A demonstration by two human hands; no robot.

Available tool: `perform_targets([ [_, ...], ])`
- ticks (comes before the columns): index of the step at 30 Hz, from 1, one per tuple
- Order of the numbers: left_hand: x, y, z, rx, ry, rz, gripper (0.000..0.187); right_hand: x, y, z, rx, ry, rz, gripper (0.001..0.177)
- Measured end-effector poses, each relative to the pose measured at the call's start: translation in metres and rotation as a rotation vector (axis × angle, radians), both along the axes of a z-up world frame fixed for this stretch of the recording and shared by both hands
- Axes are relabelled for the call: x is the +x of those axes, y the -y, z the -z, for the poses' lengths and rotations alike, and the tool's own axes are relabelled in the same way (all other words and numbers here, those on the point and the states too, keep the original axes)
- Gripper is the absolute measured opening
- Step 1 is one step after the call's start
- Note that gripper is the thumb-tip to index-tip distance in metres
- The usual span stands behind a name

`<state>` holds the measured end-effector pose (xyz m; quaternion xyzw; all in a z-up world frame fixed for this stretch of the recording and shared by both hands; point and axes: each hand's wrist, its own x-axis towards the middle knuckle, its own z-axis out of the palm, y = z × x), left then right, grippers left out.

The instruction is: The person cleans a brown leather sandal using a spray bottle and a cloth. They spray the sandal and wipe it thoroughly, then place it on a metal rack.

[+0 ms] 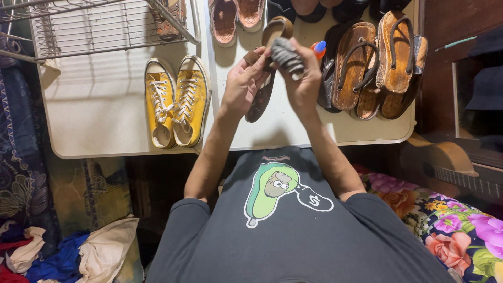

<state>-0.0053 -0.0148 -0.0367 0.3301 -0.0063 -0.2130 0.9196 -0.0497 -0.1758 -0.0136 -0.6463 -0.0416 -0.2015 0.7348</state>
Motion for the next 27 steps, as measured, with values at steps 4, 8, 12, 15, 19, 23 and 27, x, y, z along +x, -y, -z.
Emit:
perform_targets([
  [4,-0.003,-0.001,0.0,0.011,0.038,-0.158,0.037,0.002,-0.002,-0.015,-0.314,0.077,-0.009,0.054],
  [8,-0.005,-0.002,-0.004,0.008,-0.037,-0.197,0.04,0.011,0.005,-0.027,-0.414,0.101,0.1,0.054],
  [12,-0.003,0.003,-0.008,-0.007,-0.05,-0.252,0.041,0.003,0.0,-0.036,-0.68,0.229,0.118,0.057],
  [15,-0.002,-0.001,-0.008,-0.059,-0.046,-0.24,0.048,0.003,0.002,-0.041,-0.746,0.242,-0.057,0.064],
  [19,-0.012,-0.005,-0.008,-0.082,-0.103,-0.134,0.063,0.018,0.011,-0.04,-0.727,0.307,0.124,0.061],
  [23,-0.01,-0.001,-0.021,-0.161,-0.112,-0.092,0.072,0.019,0.007,-0.041,-0.705,0.263,0.141,0.066],
  [27,-0.013,-0.009,-0.029,-0.165,-0.052,-0.081,0.08,-0.005,0.003,-0.035,-0.723,0.262,-0.088,0.067],
])
